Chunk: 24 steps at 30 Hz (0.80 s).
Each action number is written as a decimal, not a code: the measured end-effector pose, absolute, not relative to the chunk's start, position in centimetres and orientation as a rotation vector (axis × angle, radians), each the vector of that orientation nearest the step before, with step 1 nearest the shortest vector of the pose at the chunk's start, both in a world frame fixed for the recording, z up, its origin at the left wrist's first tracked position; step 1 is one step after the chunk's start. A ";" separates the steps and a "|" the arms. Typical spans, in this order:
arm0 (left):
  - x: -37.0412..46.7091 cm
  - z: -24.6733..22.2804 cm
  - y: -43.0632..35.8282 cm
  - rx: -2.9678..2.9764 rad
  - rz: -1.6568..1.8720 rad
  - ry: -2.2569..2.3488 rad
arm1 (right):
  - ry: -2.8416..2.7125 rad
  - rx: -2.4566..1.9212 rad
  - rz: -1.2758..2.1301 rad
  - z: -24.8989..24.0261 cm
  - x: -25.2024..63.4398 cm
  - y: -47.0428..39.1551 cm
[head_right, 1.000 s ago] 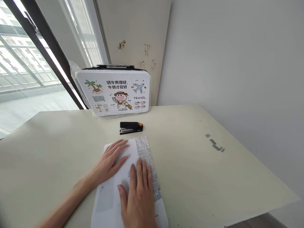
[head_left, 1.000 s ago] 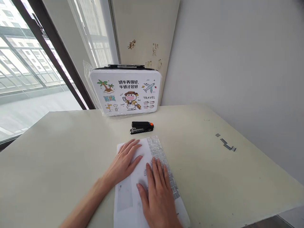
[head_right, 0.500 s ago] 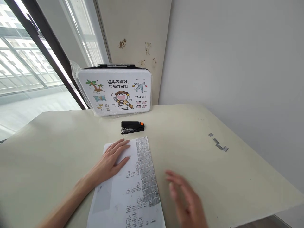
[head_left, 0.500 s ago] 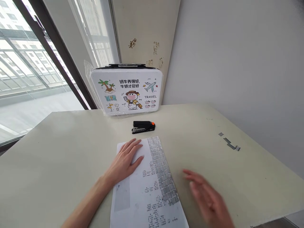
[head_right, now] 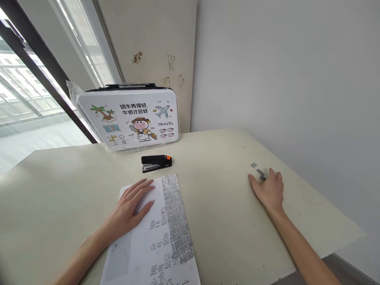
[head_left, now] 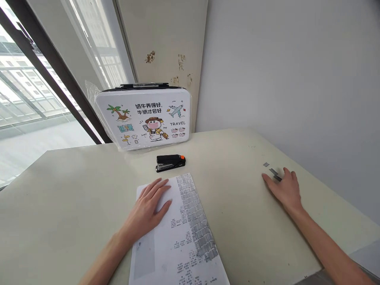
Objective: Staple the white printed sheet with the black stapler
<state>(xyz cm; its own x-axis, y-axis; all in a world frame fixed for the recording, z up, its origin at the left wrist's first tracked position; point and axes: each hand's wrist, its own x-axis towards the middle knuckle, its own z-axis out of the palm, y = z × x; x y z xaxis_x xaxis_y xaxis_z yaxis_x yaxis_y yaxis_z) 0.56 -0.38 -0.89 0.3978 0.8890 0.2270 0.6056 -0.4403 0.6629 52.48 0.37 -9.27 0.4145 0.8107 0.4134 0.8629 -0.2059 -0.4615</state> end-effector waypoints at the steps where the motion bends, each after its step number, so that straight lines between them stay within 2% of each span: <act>1: 0.6 -0.9 -0.4 2.164 0.791 1.272 | -1.288 -2.097 -0.050 -8.9 52.4 1.8; 8: 0.7 -0.9 -0.2 2.258 0.739 1.304 | -1.418 -1.939 0.108 -7.3 48.6 7.7; 16: 0.6 -0.9 -0.2 2.415 0.634 1.334 | -1.726 -1.534 0.343 -5.8 38.1 10.5; 24: 0.7 -1.1 -0.6 2.639 0.544 1.329 | -1.724 -1.344 0.582 -4.8 28.7 11.4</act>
